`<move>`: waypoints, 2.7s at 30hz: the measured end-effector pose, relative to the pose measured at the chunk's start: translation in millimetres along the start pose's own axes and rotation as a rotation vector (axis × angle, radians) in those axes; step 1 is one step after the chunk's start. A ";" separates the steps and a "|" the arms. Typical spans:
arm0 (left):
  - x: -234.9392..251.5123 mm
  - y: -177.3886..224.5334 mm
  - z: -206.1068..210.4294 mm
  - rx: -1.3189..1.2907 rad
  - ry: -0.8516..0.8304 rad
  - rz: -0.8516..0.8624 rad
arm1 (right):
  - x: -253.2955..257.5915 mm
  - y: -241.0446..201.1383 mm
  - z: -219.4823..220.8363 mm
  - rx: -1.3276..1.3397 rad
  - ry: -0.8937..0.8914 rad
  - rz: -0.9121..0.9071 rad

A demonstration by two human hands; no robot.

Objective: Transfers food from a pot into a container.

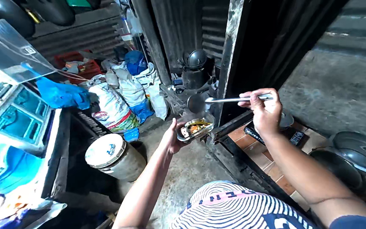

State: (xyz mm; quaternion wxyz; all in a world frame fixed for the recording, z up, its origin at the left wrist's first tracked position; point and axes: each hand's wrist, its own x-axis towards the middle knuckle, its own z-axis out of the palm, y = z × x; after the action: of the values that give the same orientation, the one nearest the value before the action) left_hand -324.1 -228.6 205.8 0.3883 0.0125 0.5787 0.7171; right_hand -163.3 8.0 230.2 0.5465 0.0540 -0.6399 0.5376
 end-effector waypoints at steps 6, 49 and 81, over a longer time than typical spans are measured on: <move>11.0 -2.8 4.2 -0.011 0.042 0.034 | 51.6 23.7 13.5 0.105 0.106 0.323; 57.4 -188.1 91.2 0.071 -0.086 -0.066 | -120.7 63.5 -388.7 -0.345 1.024 0.654; 100.4 -254.8 279.6 0.261 -0.152 -0.135 | -240.3 92.0 -592.2 -0.818 0.990 1.041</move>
State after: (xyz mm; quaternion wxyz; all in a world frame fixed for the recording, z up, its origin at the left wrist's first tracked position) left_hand -125.3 65.5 40.8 0.4733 0.0783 0.6354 0.6051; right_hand 251.5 364.1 -113.5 0.4226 -0.6955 -0.4134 0.4084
